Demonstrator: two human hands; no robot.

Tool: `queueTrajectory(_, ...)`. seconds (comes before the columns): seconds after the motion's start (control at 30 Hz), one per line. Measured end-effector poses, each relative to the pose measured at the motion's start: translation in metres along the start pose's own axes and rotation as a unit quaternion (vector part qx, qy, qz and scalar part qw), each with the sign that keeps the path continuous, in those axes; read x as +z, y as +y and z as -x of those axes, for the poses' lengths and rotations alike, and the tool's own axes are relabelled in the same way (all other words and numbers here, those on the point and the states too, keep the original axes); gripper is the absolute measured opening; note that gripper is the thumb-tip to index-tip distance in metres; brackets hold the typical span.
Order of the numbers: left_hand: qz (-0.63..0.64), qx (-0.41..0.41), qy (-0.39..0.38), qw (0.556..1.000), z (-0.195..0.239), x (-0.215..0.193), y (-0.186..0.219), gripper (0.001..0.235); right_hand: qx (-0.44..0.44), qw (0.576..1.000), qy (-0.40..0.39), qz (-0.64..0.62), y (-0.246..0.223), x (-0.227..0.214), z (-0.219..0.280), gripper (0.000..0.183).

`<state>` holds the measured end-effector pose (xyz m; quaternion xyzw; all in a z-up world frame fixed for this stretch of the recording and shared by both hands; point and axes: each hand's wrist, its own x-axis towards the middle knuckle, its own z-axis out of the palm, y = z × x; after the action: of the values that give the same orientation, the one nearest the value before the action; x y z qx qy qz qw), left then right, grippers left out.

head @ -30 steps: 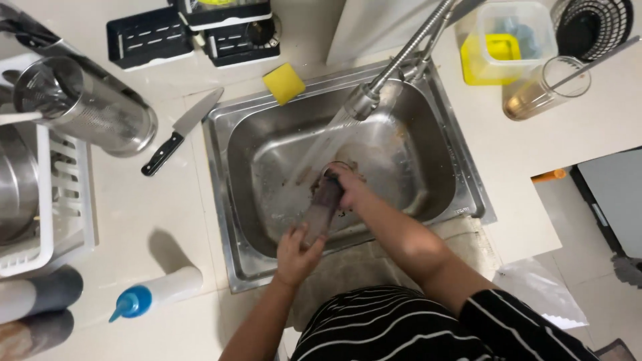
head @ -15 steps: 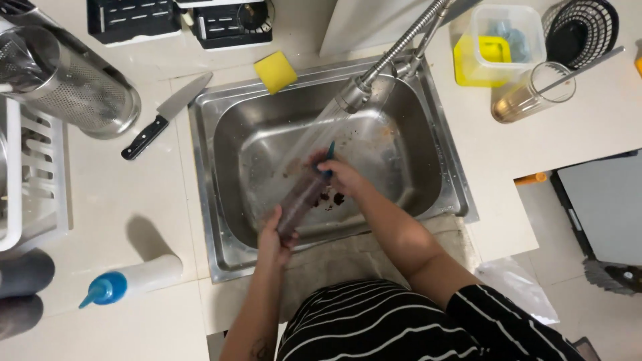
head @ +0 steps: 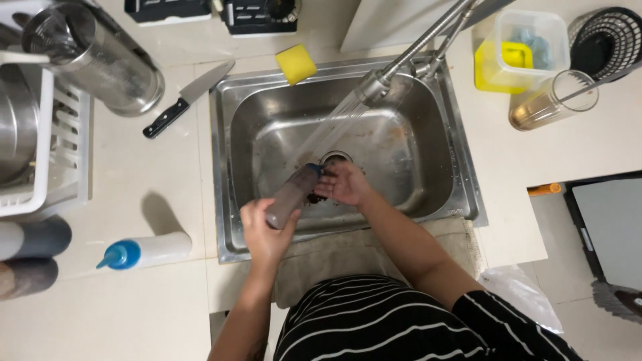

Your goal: Washing and rinsing a plastic squeeze bottle and its cap in a kitchen sink using a sponge.

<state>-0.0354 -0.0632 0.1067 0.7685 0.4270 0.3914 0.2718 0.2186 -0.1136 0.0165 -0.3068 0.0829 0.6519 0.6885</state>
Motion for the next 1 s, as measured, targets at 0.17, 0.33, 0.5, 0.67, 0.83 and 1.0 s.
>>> queueTrajectory(0.17, -0.069, 0.283, -0.046, 0.956, -0.010, -0.017, 0.021, 0.035, 0.113, 0.940, 0.167, 0.276, -0.001, -0.009, -0.035, 0.070)
queueTrajectory(0.33, -0.110, 0.340, 0.003, 0.934, -0.011, -0.018, 0.013, 0.035, 0.045, 0.990, 0.101, 0.082, -0.019, 0.096, 0.022, 0.030)
queueTrajectory(0.5, -0.093, 0.338, -0.014, 0.936, -0.006, -0.007, 0.000, 0.036, 0.045, 0.990, 0.063, 0.121, -0.016, 0.121, 0.040, 0.127)
queueTrajectory(0.67, -0.079, 0.156, 0.001, 0.985, -0.006, -0.008, 0.005, 0.040, -0.065, 0.955, 0.084, 0.276, -0.016, 0.120, 0.019, 0.052)
queueTrajectory(0.83, 0.205, -0.345, 0.032, 0.915, -0.027, -0.023, 0.004, 0.059, -0.146, 0.987, -0.059, -0.042, -0.028, -0.022, -0.072, 0.035)
queueTrajectory(1.0, 0.078, -0.229, 0.008, 0.970, -0.022, -0.042, -0.005, 0.065, -0.032, 0.999, 0.033, -0.013, -0.038, -0.007, -0.086, 0.036)
